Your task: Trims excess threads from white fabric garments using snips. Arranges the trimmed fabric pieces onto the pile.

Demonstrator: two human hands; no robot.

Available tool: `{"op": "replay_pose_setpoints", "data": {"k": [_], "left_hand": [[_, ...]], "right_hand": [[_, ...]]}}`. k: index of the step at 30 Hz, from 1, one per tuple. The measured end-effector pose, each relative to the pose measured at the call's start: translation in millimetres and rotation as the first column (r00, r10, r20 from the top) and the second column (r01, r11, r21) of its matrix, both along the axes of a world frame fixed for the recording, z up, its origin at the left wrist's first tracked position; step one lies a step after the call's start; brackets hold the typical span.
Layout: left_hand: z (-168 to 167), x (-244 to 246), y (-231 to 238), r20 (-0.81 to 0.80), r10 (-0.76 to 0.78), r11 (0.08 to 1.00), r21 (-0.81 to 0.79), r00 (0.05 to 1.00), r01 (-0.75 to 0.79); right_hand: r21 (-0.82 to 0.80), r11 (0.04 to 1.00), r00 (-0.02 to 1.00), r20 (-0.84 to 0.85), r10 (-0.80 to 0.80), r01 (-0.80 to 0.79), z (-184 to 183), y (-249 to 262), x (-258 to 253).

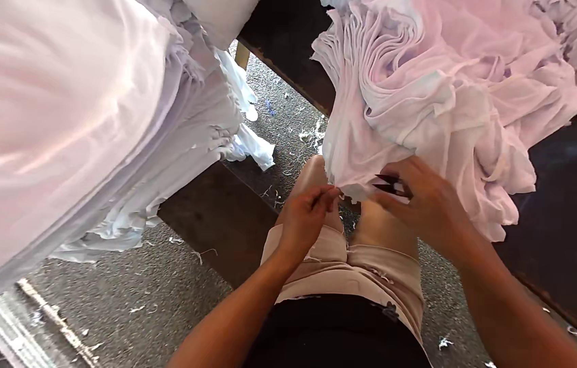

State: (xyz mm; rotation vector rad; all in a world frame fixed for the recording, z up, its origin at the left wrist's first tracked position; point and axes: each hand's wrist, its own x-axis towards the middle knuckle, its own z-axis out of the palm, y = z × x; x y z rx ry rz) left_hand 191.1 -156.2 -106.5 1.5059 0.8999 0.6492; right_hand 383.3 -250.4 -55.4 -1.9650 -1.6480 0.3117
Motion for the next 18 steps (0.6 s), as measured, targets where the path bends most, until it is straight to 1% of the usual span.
{"op": "replay_pose_setpoints", "data": {"k": [1,2,4,6,8,10,11,12,13,14,15,16,18], "left_hand": [[-1,-7,-1,0.028,0.016,1.000,0.024,0.999,-0.017],[-2,-13,-2,0.053,0.030,0.998,0.046,0.998,-0.033],[-1,-19,-2,0.099,0.015,0.998,0.058,0.995,-0.021],[0,-18,-3,0.157,-0.031,0.999,-0.005,0.987,0.032],[0,-10,-5,0.206,-0.089,0.994,-0.050,0.975,0.101],[0,2,-13,0.239,-0.103,0.985,-0.109,0.966,0.132],[0,10,-18,0.261,-0.052,0.973,-0.206,0.964,0.108],[1,20,-23,0.283,0.042,0.934,-0.350,0.958,0.063],[2,29,-27,0.300,0.123,0.873,-0.486,0.946,0.041],[4,37,-28,0.306,0.167,0.813,-0.580,0.937,0.044],[7,47,-29,0.304,0.199,0.770,-0.637,0.932,0.043],[8,56,-29,0.296,0.215,0.746,-0.664,0.931,0.039],[8,70,-28,0.286,0.230,0.737,-0.676,0.930,0.026]], "right_hand": [[-0.027,0.999,0.999,0.015,0.036,-0.035,-4,-2,-6],[-0.017,0.998,0.996,0.062,0.065,-0.064,-9,-3,-12],[0.082,0.992,0.971,0.227,0.073,-0.094,-18,-1,-25],[0.141,0.982,0.929,0.363,0.066,-0.125,-21,3,-34],[0.172,0.974,0.914,0.400,0.070,-0.150,-22,7,-41],[0.215,0.968,0.931,0.362,0.047,-0.132,-20,11,-36],[0.215,0.971,0.946,0.322,0.027,-0.100,-16,11,-31],[0.218,0.974,0.963,0.271,-0.001,-0.061,-12,9,-25],[0.229,0.973,0.975,0.221,-0.033,-0.018,-7,7,-18],[0.245,0.969,0.982,0.177,-0.069,0.024,-2,3,-13],[0.272,0.960,0.984,0.144,-0.105,0.063,1,-1,-7],[0.302,0.949,0.984,0.118,-0.133,0.092,1,-5,-3],[0.321,0.939,0.985,0.076,-0.157,0.125,-1,-13,3]]}}
